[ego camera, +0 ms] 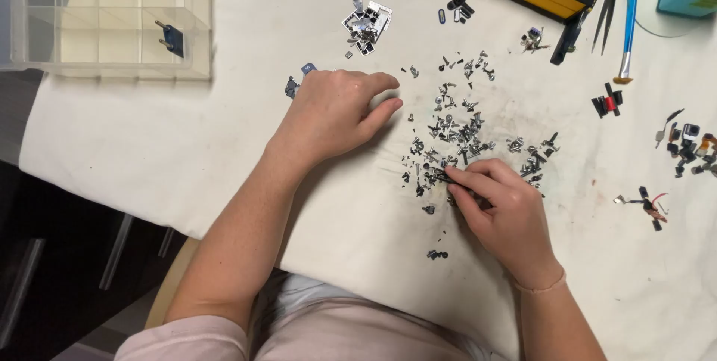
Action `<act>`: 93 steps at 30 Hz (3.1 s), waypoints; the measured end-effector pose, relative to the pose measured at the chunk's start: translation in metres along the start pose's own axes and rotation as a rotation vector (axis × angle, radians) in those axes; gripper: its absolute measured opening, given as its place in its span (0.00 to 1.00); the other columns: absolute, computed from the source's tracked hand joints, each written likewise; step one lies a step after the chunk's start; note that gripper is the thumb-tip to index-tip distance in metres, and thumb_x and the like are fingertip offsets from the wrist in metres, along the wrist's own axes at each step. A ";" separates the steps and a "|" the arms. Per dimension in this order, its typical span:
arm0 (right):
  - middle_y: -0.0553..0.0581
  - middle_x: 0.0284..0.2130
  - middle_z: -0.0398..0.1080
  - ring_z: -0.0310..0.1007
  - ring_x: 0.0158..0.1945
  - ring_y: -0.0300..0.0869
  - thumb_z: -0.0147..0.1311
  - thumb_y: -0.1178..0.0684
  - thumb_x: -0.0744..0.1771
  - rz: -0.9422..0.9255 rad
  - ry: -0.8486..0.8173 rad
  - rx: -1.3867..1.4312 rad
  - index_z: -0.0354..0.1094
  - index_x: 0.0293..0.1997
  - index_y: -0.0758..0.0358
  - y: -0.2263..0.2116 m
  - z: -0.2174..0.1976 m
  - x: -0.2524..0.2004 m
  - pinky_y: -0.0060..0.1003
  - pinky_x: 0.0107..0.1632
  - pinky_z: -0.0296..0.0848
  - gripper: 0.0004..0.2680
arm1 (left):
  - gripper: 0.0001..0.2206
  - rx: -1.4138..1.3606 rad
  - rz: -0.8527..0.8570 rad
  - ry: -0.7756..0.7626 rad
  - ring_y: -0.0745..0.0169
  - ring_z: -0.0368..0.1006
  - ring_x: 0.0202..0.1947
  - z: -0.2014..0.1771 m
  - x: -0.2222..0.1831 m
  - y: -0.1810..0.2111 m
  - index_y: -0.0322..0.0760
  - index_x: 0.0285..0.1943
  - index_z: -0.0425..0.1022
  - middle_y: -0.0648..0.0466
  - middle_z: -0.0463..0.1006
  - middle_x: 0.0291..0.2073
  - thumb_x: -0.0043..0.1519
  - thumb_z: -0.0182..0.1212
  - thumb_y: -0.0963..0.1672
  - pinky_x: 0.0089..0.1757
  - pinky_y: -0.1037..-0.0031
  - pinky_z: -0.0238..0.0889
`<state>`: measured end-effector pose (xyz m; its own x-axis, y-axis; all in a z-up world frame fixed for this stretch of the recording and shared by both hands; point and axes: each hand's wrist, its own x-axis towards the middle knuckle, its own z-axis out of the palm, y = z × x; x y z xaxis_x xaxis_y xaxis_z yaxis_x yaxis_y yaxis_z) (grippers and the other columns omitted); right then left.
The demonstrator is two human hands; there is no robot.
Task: Using tweezers to sort and move tiny electronic components one by one on a repair bench.
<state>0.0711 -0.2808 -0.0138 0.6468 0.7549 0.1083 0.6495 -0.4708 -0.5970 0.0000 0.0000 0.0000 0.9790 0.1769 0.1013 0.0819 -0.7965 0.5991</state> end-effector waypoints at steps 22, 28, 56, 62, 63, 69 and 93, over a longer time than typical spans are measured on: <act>0.58 0.30 0.79 0.81 0.33 0.52 0.62 0.60 0.63 0.102 -0.216 0.179 0.83 0.43 0.54 -0.006 -0.031 -0.003 0.42 0.37 0.80 0.08 | 0.11 0.020 -0.020 -0.013 0.57 0.75 0.17 -0.001 -0.002 0.001 0.39 0.52 0.83 0.53 0.76 0.13 0.64 0.62 0.46 0.26 0.70 0.69; 0.56 0.32 0.81 0.83 0.36 0.53 0.63 0.57 0.63 0.170 -0.310 0.097 0.83 0.40 0.56 0.000 -0.043 -0.015 0.42 0.40 0.80 0.06 | 0.11 0.021 -0.034 -0.036 0.56 0.75 0.18 0.003 -0.002 -0.001 0.40 0.53 0.83 0.54 0.75 0.13 0.65 0.61 0.46 0.28 0.69 0.69; 0.57 0.39 0.72 0.70 0.43 0.46 0.61 0.61 0.68 0.037 0.162 -0.063 0.78 0.49 0.63 0.011 -0.002 -0.060 0.39 0.51 0.70 0.06 | 0.05 0.094 0.346 0.488 0.65 0.65 0.18 -0.001 -0.010 -0.005 0.39 0.42 0.83 0.61 0.67 0.17 0.70 0.65 0.44 0.26 0.73 0.56; 0.56 0.39 0.73 0.70 0.43 0.46 0.61 0.61 0.68 0.057 0.159 -0.042 0.79 0.47 0.63 0.012 -0.003 -0.064 0.38 0.49 0.70 0.05 | 0.11 -0.042 0.348 0.708 0.62 0.61 0.19 -0.023 -0.014 -0.018 0.28 0.34 0.79 0.52 0.70 0.18 0.71 0.59 0.39 0.26 0.70 0.50; 0.56 0.39 0.74 0.71 0.44 0.46 0.61 0.61 0.68 0.061 0.164 -0.021 0.79 0.47 0.63 0.013 -0.003 -0.064 0.38 0.49 0.71 0.05 | 0.14 -0.072 0.344 0.773 0.59 0.62 0.20 -0.027 -0.014 -0.022 0.25 0.31 0.77 0.48 0.72 0.21 0.72 0.56 0.38 0.26 0.69 0.50; 0.63 0.40 0.74 0.73 0.44 0.46 0.62 0.66 0.67 0.169 0.233 0.303 0.76 0.46 0.71 0.003 -0.003 -0.055 0.34 0.49 0.74 0.05 | 0.21 -0.148 0.129 0.792 0.67 0.51 0.19 -0.046 -0.019 -0.049 0.24 0.36 0.82 0.55 0.58 0.16 0.77 0.48 0.44 0.27 0.71 0.41; 0.52 0.38 0.73 0.71 0.40 0.40 0.61 0.56 0.65 0.035 -0.061 0.206 0.78 0.47 0.56 -0.065 0.066 0.105 0.35 0.48 0.69 0.07 | 0.21 -0.315 -0.072 0.787 0.74 0.60 0.19 -0.060 -0.016 -0.042 0.40 0.23 0.69 0.62 0.73 0.17 0.69 0.47 0.51 0.26 0.76 0.50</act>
<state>0.0703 -0.1403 -0.0158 0.6383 0.7687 0.0404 0.5275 -0.3986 -0.7503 -0.0301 0.0651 0.0206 0.5488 0.6642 0.5076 -0.0310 -0.5906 0.8064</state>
